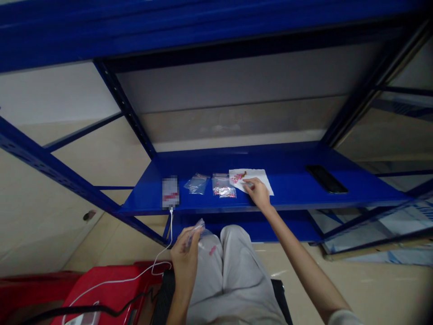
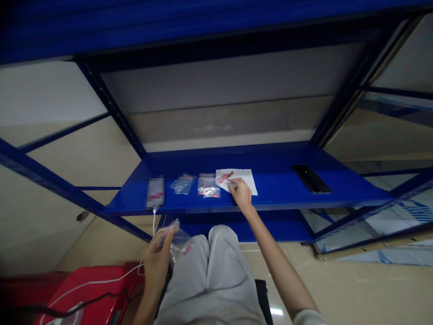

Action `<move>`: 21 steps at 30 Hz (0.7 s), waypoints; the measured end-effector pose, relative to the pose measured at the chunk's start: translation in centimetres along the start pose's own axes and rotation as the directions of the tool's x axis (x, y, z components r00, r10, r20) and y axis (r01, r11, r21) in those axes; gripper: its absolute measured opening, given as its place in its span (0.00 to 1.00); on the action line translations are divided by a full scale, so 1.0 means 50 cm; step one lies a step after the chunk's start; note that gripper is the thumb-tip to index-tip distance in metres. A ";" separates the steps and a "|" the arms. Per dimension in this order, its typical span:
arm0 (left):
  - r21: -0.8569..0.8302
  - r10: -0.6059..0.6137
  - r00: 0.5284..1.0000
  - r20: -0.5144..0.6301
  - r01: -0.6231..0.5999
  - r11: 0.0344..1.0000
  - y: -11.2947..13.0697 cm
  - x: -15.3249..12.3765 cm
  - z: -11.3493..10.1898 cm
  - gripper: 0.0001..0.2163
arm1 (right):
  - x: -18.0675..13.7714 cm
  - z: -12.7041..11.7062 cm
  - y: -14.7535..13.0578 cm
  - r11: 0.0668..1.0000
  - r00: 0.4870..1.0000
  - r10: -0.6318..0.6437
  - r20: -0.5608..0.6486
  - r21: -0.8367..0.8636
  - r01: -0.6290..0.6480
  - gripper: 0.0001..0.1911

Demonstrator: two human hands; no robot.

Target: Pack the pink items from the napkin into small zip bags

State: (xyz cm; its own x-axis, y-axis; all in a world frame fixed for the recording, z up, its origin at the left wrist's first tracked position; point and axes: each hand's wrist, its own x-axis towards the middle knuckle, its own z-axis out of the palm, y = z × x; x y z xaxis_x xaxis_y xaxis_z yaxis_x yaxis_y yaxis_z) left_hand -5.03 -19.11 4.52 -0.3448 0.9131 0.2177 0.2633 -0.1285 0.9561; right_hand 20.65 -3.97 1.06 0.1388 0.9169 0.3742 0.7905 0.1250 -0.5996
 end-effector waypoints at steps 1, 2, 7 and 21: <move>-0.049 -0.058 0.998 -0.001 0.058 0.997 0.000 0.003 0.006 0.10 | 0.010 0.005 0.003 1.000 1.000 -0.001 0.001 -0.030 0.001 0.13; -0.104 -0.120 0.993 -0.006 0.118 0.988 -0.001 0.006 0.012 0.12 | 0.019 0.010 0.004 0.998 1.000 0.000 0.004 -0.055 0.000 0.13; -0.368 -0.363 0.931 -0.028 0.328 0.870 0.003 0.026 0.032 0.17 | 0.049 0.028 0.009 0.989 0.999 0.026 -0.020 -0.143 -0.029 0.11; -0.347 -0.341 0.936 0.083 0.348 0.871 0.027 0.025 0.052 0.15 | 0.049 0.042 0.016 0.982 0.997 0.012 -0.082 -0.187 -0.027 0.13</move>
State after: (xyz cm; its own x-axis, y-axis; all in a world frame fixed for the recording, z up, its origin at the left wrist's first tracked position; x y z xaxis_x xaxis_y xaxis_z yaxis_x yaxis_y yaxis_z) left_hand -2.74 -17.13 5.58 -0.3383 0.9308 -0.1383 -0.2034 0.0712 0.9765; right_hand 20.35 -0.83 0.02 0.1969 0.8843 0.4234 0.8840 0.0267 -0.4668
